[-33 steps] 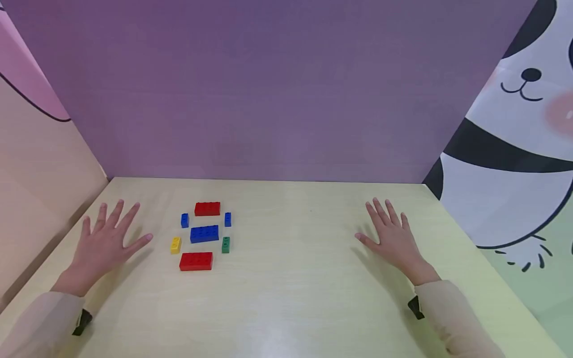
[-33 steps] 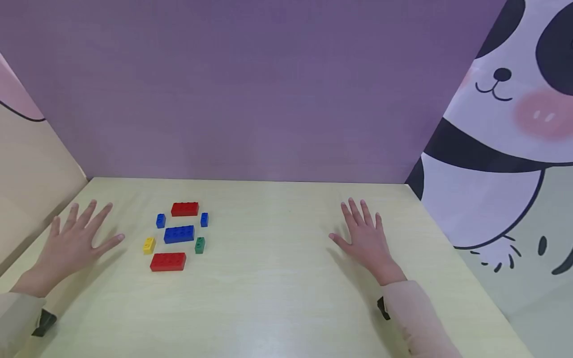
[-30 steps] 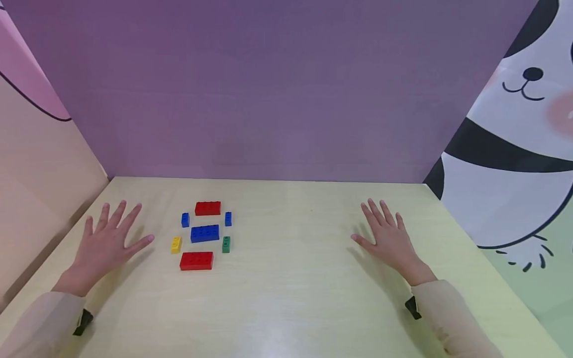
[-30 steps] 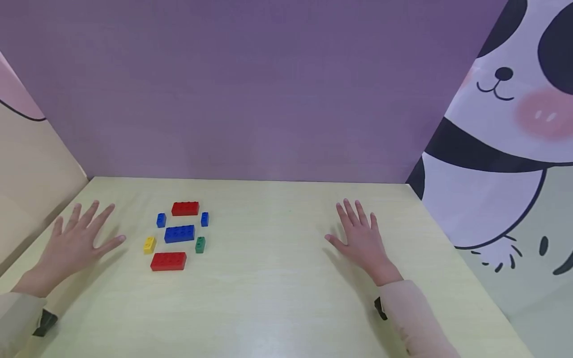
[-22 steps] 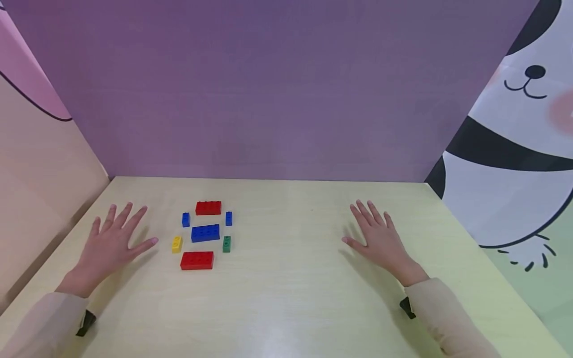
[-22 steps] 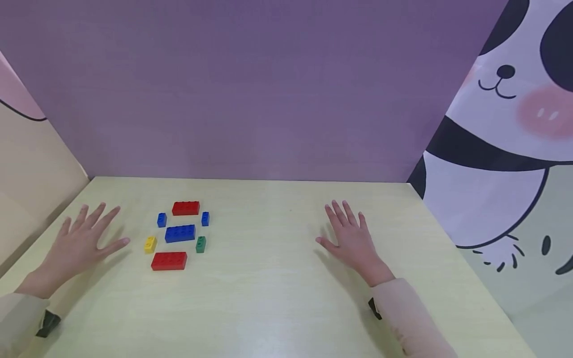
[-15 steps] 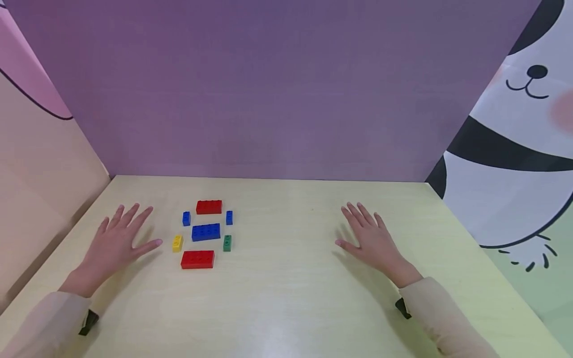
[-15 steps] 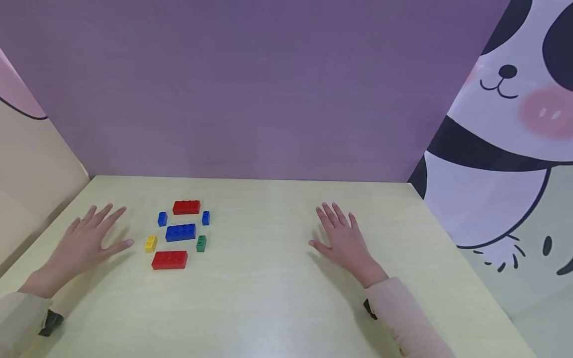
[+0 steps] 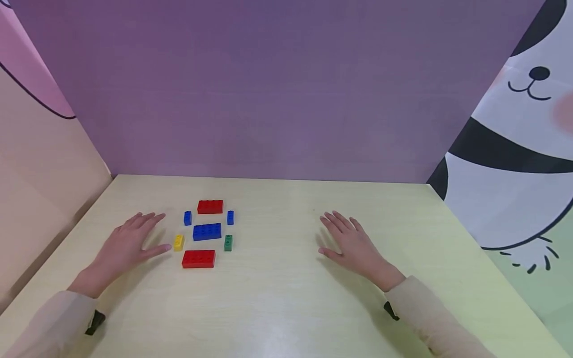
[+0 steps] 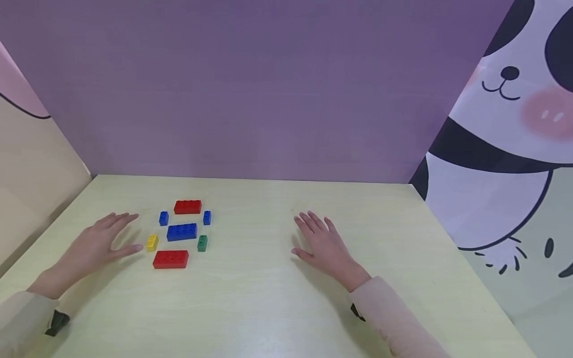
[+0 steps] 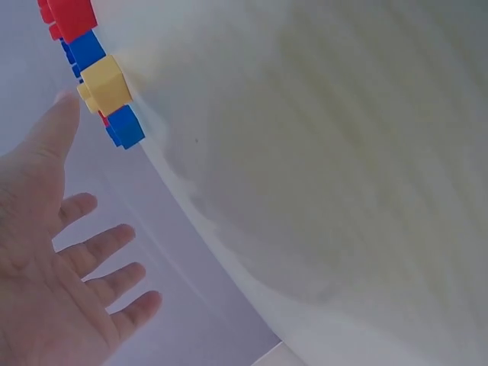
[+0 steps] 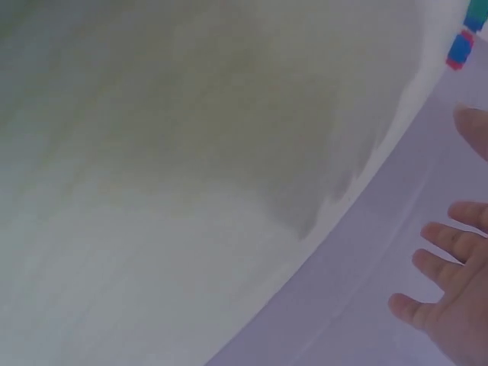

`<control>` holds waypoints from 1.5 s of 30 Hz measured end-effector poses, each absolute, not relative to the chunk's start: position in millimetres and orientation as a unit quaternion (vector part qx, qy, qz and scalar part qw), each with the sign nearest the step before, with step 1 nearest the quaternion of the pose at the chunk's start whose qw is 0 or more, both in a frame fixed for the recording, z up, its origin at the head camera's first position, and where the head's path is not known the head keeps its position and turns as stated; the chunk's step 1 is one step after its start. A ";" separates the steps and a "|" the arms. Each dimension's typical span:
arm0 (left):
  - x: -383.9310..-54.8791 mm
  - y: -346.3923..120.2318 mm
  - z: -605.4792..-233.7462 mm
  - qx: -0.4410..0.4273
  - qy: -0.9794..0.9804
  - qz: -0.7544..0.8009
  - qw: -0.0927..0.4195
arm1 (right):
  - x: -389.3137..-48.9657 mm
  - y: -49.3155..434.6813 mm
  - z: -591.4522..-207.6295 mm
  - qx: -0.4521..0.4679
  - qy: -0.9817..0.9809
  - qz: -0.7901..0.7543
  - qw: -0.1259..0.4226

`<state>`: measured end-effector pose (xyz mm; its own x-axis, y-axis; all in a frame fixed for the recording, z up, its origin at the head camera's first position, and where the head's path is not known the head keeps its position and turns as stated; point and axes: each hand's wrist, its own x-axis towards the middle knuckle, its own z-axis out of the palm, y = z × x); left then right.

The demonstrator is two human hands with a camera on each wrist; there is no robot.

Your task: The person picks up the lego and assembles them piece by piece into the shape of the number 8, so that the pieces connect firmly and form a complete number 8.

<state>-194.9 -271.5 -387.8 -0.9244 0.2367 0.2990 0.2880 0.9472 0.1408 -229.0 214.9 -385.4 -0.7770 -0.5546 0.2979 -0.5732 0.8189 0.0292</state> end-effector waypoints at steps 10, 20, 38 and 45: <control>-196.9 -263.8 -389.0 -0.139 -0.977 -0.137 0.088 | -221.2 187.5 -386.6 0.364 -0.918 0.044 0.152; -199.8 -257.5 -386.6 -0.131 -0.974 -0.178 0.038 | -217.4 156.5 -383.5 0.401 -0.906 0.068 0.119; -203.8 -252.4 -382.0 -0.139 -0.960 -0.240 0.023 | -211.3 102.5 -372.7 0.404 -0.901 0.142 0.071; -205.8 -251.8 -382.9 -0.156 -0.954 -0.255 0.034 | -208.4 79.8 -367.0 0.378 -0.899 0.223 0.006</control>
<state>-205.8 -251.8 -382.9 -0.9490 0.2797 0.1452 0.3148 0.8213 0.4757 -208.4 79.8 -367.0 -0.7140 -0.6767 0.1796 -0.6822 0.6148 -0.3958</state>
